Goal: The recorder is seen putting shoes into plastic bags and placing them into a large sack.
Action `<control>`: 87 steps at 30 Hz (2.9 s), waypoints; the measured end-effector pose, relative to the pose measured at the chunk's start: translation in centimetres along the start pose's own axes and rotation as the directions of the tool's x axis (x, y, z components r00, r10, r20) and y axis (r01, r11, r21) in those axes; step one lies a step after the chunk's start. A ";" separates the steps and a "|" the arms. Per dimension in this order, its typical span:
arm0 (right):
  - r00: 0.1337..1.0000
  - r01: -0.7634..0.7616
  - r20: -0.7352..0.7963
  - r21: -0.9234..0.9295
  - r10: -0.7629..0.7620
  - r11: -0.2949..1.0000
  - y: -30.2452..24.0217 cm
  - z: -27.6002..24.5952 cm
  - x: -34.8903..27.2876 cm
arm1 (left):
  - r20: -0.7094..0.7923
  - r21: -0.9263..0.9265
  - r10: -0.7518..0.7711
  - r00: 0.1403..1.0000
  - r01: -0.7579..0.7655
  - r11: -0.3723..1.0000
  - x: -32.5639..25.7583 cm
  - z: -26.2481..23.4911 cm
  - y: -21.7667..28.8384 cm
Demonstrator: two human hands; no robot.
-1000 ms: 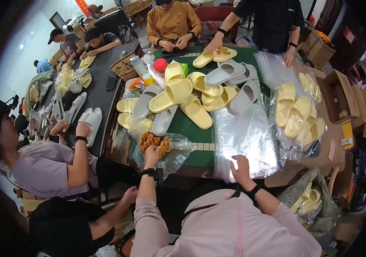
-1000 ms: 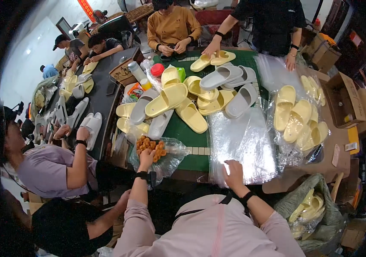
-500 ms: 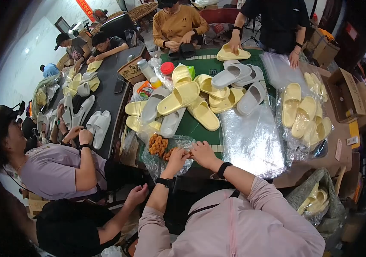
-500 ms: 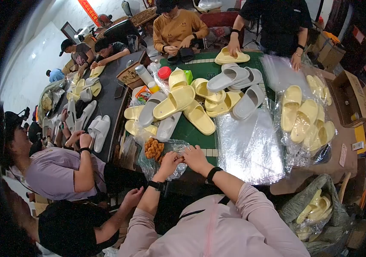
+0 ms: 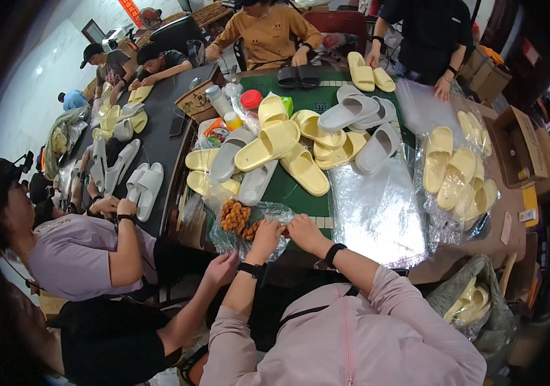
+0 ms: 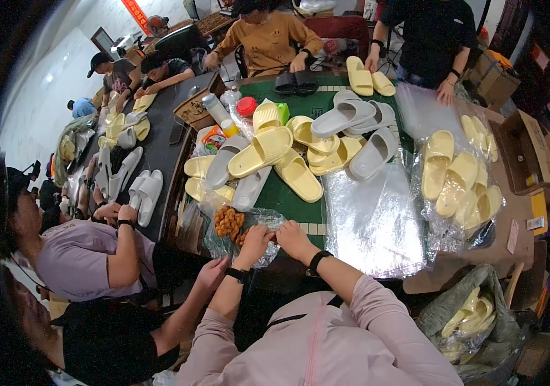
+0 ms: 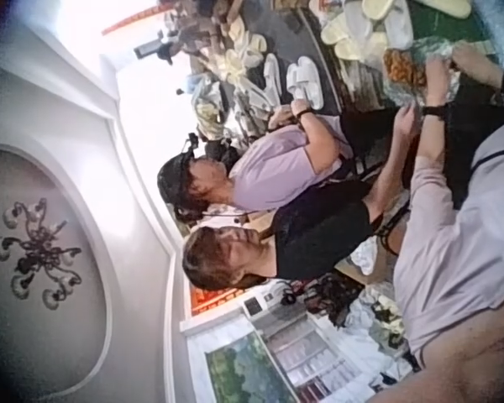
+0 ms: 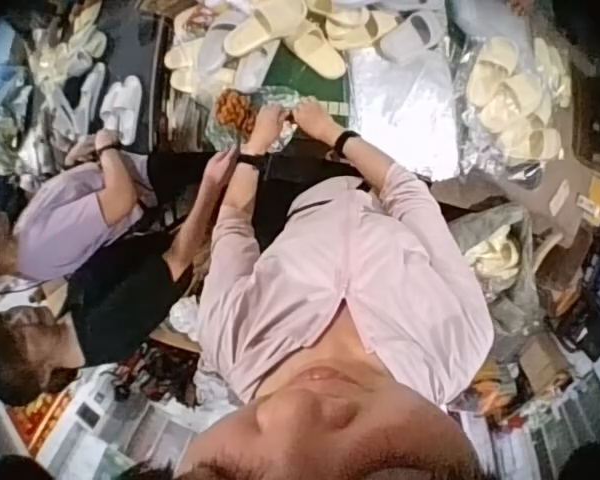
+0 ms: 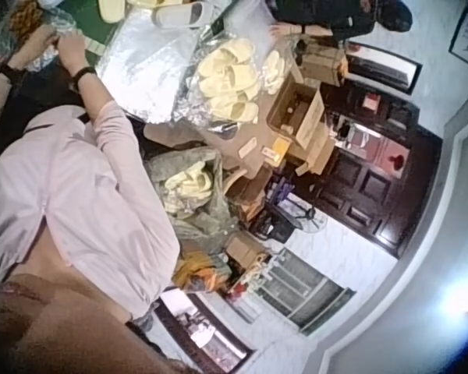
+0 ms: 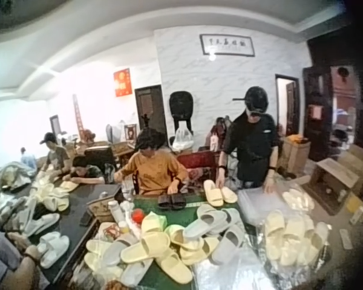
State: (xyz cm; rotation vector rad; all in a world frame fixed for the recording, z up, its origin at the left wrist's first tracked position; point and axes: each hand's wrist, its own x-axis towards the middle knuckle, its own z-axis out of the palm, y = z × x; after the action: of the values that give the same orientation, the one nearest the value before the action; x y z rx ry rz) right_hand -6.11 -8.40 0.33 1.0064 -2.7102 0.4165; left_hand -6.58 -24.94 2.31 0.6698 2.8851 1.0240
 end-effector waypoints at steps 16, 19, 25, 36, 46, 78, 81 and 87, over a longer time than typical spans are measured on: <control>0.927 -0.344 0.181 0.063 0.328 0.937 -0.9 2.9 4.5 | -0.209 -0.406 -0.694 0.689 0.585 0.702 -6.2 -2.8 -0.3; 0.921 -0.364 0.193 0.113 0.340 0.924 -2.6 4.4 6.4 | -0.314 -0.485 -0.686 0.656 0.511 0.710 -9.9 -3.0 2.0; 0.910 -0.404 0.141 0.089 0.390 0.910 -3.3 7.3 8.3 | -0.183 -0.536 -0.726 0.663 0.552 0.639 -12.6 -2.9 5.8; 0.902 -0.373 -0.037 0.431 0.429 0.822 -1.9 0.4 1.0 | 0.010 -0.880 -0.568 0.823 0.277 0.386 -3.4 -9.7 11.8; 0.748 -0.539 0.024 0.605 0.663 0.586 -1.3 -9.0 -14.1 | -0.501 -0.829 0.572 0.649 -0.551 -0.099 -2.1 -18.1 25.4; 0.559 -0.649 0.041 0.643 0.828 0.406 8.4 -14.9 -31.1 | 0.059 -0.697 0.408 0.911 -0.255 0.670 1.0 0.9 39.0; 0.607 -0.632 -0.119 0.528 0.786 0.567 9.0 -14.9 -31.8 | 0.278 -0.466 0.028 0.960 0.109 0.878 -0.5 7.5 34.4; 0.788 -0.521 -0.007 0.525 0.616 0.673 10.2 -13.4 -29.6 | 0.325 -0.526 -0.464 0.824 0.565 0.635 -6.8 16.7 21.4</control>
State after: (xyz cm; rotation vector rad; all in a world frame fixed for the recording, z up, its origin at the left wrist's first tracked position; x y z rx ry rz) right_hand 10.53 21.29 2.09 0.1179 -2.7351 1.3123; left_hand 10.41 -2.73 1.25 -0.1253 2.1542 1.5569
